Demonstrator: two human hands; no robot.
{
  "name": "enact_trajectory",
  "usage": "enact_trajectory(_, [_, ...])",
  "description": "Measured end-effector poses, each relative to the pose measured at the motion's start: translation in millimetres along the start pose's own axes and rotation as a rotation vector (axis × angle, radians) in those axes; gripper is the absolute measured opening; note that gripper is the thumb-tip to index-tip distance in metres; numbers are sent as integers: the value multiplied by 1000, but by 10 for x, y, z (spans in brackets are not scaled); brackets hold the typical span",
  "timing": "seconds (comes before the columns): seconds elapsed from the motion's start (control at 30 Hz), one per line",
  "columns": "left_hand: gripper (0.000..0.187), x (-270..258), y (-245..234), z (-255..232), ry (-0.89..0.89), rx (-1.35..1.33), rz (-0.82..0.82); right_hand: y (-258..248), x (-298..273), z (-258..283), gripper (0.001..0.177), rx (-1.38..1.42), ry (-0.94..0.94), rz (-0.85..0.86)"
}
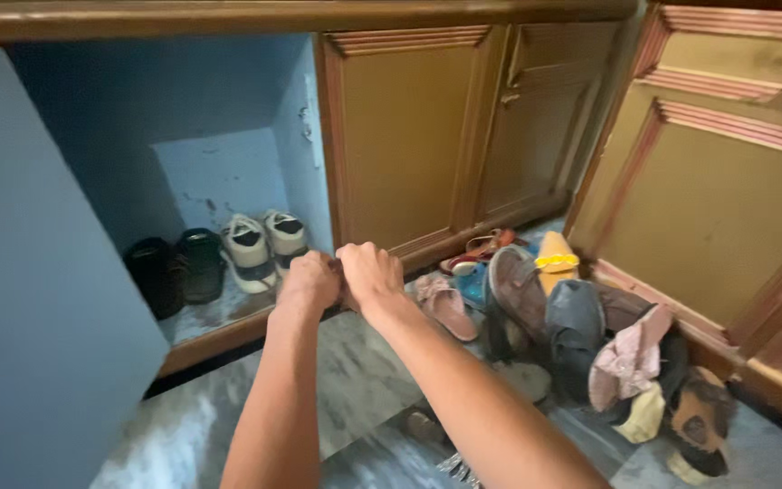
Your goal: The person wipes several pairs of shoes with a cloth, handling each shoe individually and placing them into an open cabinet. The task includes wiping the exterior surfaces of sandals and sneakers and arranging them inside the cabinet.
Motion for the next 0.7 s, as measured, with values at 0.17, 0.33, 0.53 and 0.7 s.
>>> enact_trajectory(0.17, [34, -74, 192, -378, 7, 20, 10, -80, -92, -344, 31, -61, 41, 10])
enact_trajectory(0.33, [37, -181, 423, -845, 62, -1, 88, -226, -172, -888, 22, -131, 128, 11])
enact_trajectory(0.53, [37, -193, 789, -1351, 103, 13, 148, -398, -281, -1496, 27, -119, 148, -75])
enact_trajectory(0.7, [42, -108, 993, -1551, 161, -14, 123, -574, -282, -1771, 28, -104, 213, -98])
Point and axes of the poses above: each hand's wrist, its own x-axis towards the middle knuckle, its own y-axis out of the palm, z = x × y, the point moved 2 cm from there along x, towards the middle knuckle, and after that the axes turned 4 degrees about x, right-handed, at the moved point
